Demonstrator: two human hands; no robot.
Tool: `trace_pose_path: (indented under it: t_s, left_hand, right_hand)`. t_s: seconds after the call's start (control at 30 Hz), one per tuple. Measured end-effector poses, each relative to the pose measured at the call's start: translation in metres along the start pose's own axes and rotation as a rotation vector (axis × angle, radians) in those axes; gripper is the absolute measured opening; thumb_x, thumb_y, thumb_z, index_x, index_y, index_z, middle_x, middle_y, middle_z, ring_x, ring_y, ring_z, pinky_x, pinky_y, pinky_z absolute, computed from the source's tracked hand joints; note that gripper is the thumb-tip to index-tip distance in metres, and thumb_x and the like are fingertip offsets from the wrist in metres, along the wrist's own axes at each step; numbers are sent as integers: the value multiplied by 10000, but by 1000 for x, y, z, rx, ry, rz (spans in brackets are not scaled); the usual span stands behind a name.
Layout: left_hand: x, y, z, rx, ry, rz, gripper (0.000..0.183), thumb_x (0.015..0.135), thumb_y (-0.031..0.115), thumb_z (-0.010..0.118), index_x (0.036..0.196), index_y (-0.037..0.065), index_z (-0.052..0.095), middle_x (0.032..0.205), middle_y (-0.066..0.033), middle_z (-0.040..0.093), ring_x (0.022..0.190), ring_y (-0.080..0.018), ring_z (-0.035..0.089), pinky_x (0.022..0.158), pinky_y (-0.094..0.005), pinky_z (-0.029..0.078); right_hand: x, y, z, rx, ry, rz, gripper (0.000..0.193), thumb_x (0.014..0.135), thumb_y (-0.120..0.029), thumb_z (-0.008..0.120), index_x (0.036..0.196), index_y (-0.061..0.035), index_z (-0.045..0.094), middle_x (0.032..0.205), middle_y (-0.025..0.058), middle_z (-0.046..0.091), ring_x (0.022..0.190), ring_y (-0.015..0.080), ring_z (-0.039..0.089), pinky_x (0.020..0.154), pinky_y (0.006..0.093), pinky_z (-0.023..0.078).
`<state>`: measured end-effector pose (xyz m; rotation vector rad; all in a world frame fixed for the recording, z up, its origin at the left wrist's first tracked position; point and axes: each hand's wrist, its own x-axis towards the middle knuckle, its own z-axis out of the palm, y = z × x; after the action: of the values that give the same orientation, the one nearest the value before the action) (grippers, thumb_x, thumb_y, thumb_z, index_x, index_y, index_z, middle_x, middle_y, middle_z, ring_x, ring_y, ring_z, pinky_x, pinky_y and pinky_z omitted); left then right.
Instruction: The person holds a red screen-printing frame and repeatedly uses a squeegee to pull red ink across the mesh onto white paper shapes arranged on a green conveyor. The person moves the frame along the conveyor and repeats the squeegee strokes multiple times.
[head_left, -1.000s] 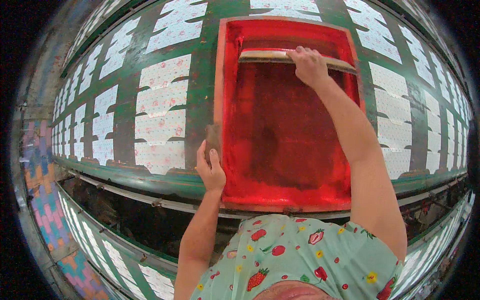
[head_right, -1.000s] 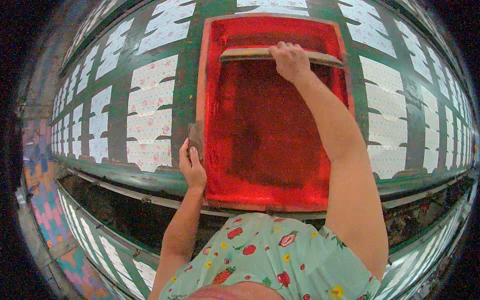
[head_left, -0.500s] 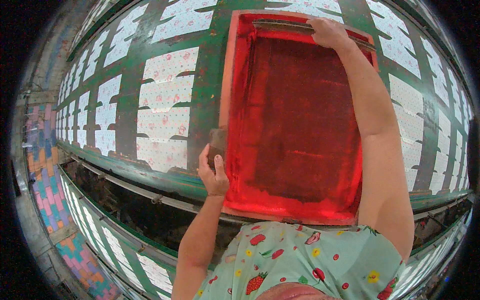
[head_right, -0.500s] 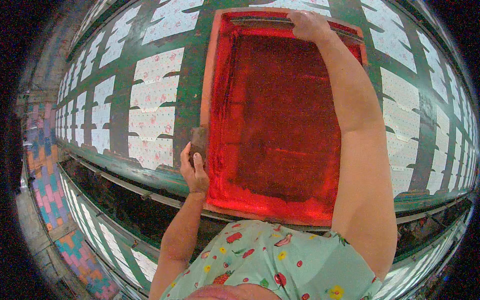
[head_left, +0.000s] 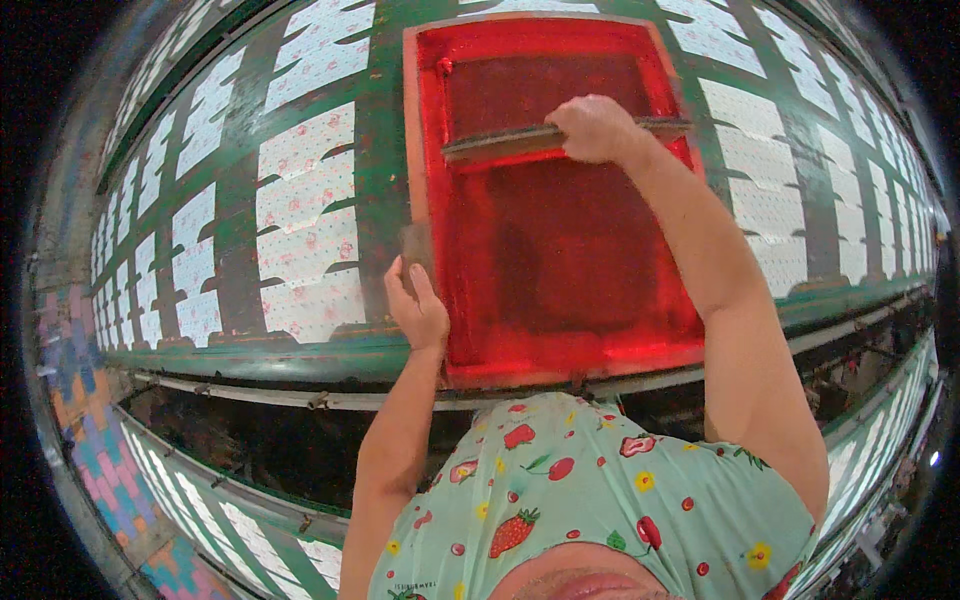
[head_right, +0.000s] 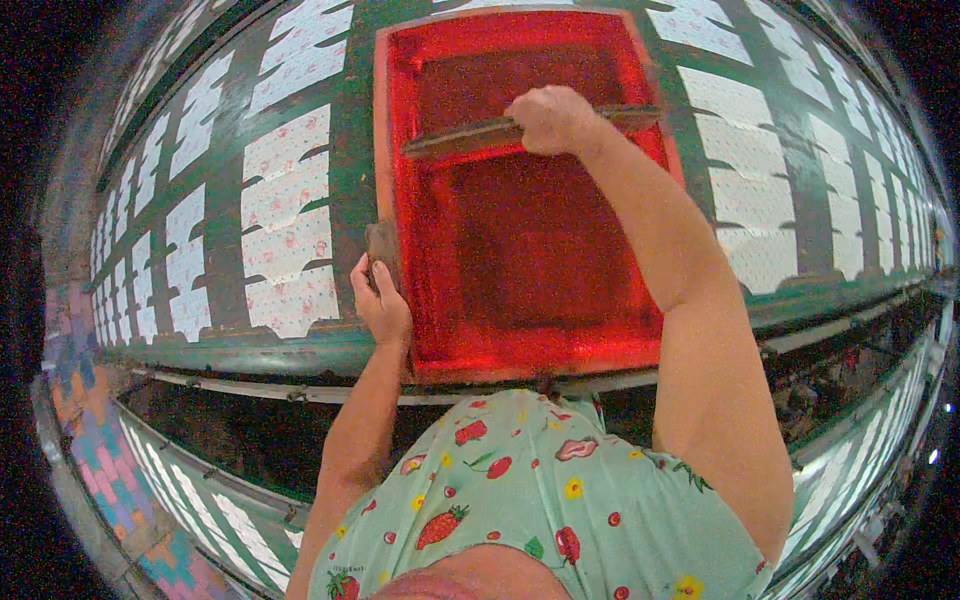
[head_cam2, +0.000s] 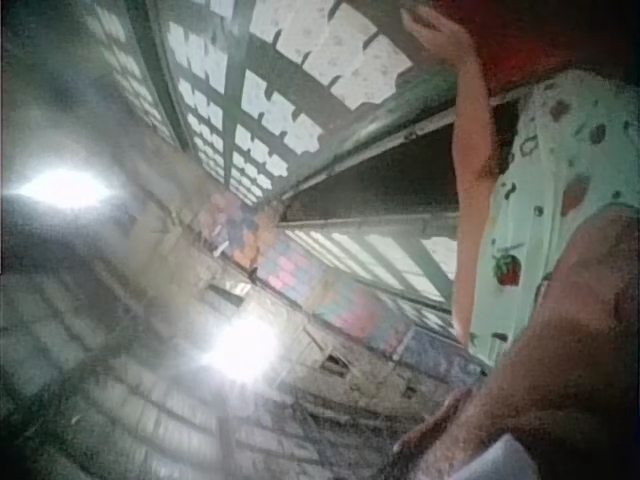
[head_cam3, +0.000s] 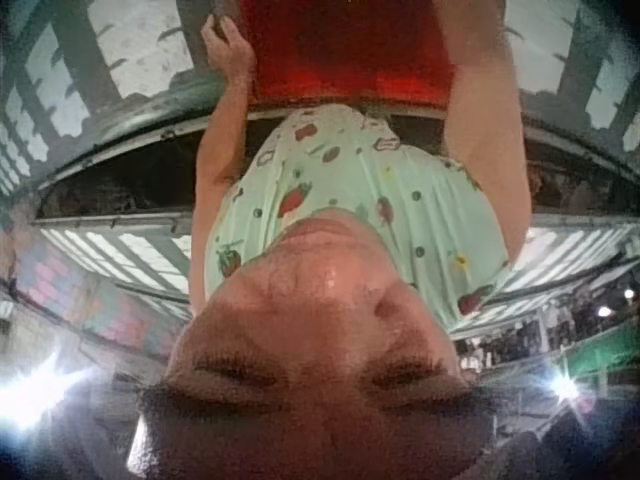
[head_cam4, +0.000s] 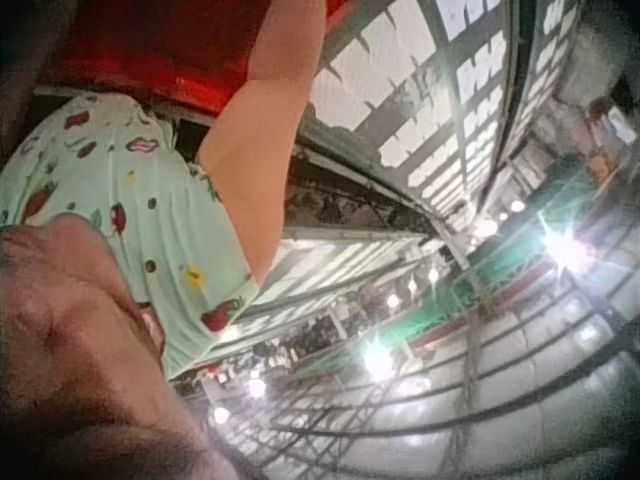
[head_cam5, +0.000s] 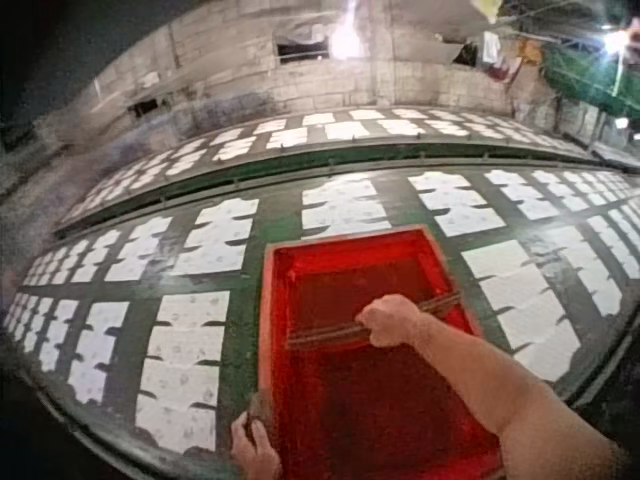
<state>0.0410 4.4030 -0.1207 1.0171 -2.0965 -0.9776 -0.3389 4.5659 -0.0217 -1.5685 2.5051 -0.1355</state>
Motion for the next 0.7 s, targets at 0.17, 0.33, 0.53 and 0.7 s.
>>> trace_pose_path:
  t_s: [0.17, 0.33, 0.53, 0.7]
  left_hand:
    - [1, -5, -1, -122, -35, -47, 488, 1163, 298, 595, 1463, -87, 604, 1432, -273, 675, 1332, -406, 654, 1172, -474, 484]
    - [0, -12, -1, -195, -29, -17, 522, 1161, 325, 600, 1490, -81, 606, 1474, -280, 668, 1364, -413, 644, 1187, -469, 480]
    - [0, -8, -5, -194, -18, -10, 558, 1137, 357, 647, 1489, -74, 619, 1487, -287, 662, 1371, -416, 644, 1185, -481, 488]
    - [-3, -5, -5, -133, -23, 3, 650, 1034, 367, 802, 1488, -63, 624, 1443, -266, 695, 1340, -410, 668, 1158, -482, 512]
  right_hand:
    - [-88, -68, 15, -41, -134, 64, 275, 837, -123, 693, 1077, -126, 828, 1097, 153, 835, 1085, 383, 800, 950, 545, 645]
    - [-179, -131, 43, 68, -71, 76, 242, 835, -119, 713, 1054, -126, 814, 1060, 144, 815, 1041, 380, 794, 903, 542, 643]
    - [-258, -195, 67, 35, 64, 60, 225, 849, -175, 762, 1065, -125, 798, 1025, 110, 778, 1004, 357, 777, 885, 515, 624]
    - [-297, -218, 87, 84, 178, 47, 368, 844, -281, 845, 1163, -119, 763, 1172, 105, 737, 1136, 347, 700, 999, 493, 567]
